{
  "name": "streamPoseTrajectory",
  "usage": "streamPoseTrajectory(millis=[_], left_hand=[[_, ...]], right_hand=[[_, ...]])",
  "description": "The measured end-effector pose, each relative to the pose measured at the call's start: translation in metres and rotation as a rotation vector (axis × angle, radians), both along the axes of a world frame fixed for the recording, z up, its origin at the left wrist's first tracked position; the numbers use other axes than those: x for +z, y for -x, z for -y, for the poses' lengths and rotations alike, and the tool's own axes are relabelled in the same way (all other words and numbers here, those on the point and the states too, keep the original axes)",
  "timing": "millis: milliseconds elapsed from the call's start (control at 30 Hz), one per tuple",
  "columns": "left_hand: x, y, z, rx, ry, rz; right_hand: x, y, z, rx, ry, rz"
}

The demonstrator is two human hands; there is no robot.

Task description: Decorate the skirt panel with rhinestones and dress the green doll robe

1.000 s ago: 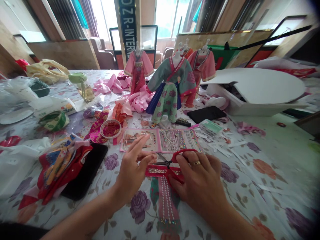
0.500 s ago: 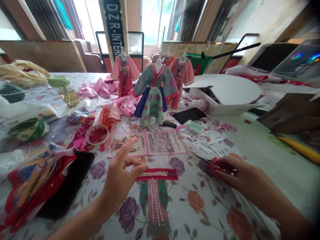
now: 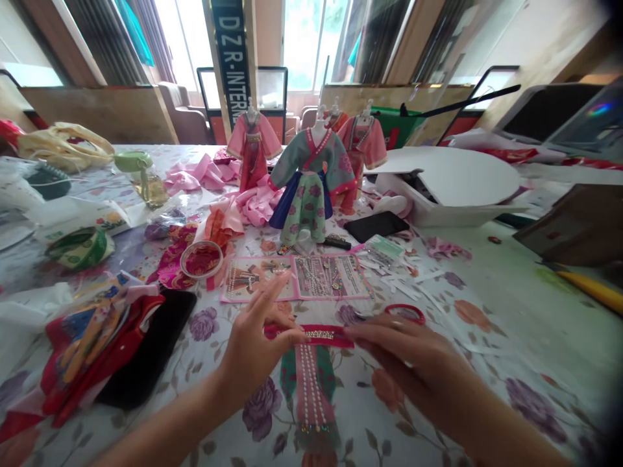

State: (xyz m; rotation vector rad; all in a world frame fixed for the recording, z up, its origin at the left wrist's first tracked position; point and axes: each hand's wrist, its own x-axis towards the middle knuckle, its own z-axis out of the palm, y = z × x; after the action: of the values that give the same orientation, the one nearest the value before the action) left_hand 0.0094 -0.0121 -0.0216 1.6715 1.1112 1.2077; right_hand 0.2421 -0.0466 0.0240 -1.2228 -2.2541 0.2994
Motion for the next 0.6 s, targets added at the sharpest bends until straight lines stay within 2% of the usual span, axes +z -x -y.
streamPoseTrajectory(millis=[100, 167, 300, 433, 600], left_hand=[[0.001, 0.000, 0.002, -0.050, 0.038, 0.039], [0.002, 0.001, 0.002, -0.078, 0.079, 0.082], [0.007, 0.002, 0.000, -0.142, 0.226, 0.226], [0.013, 0.001, -0.002, -0.179, 0.397, 0.392], [0.015, -0.001, -0.003, -0.215, 0.494, 0.489]], right_hand=[[0.007, 0.038, -0.011, 0.144, 0.178, -0.129], [0.005, 0.050, -0.020, 0.206, 0.244, -0.157], [-0.005, 0.053, -0.028, 0.285, 0.297, -0.288], [-0.015, 0.051, -0.025, 0.297, 0.310, -0.384], [-0.027, 0.052, -0.022, 0.284, 0.270, -0.464]])
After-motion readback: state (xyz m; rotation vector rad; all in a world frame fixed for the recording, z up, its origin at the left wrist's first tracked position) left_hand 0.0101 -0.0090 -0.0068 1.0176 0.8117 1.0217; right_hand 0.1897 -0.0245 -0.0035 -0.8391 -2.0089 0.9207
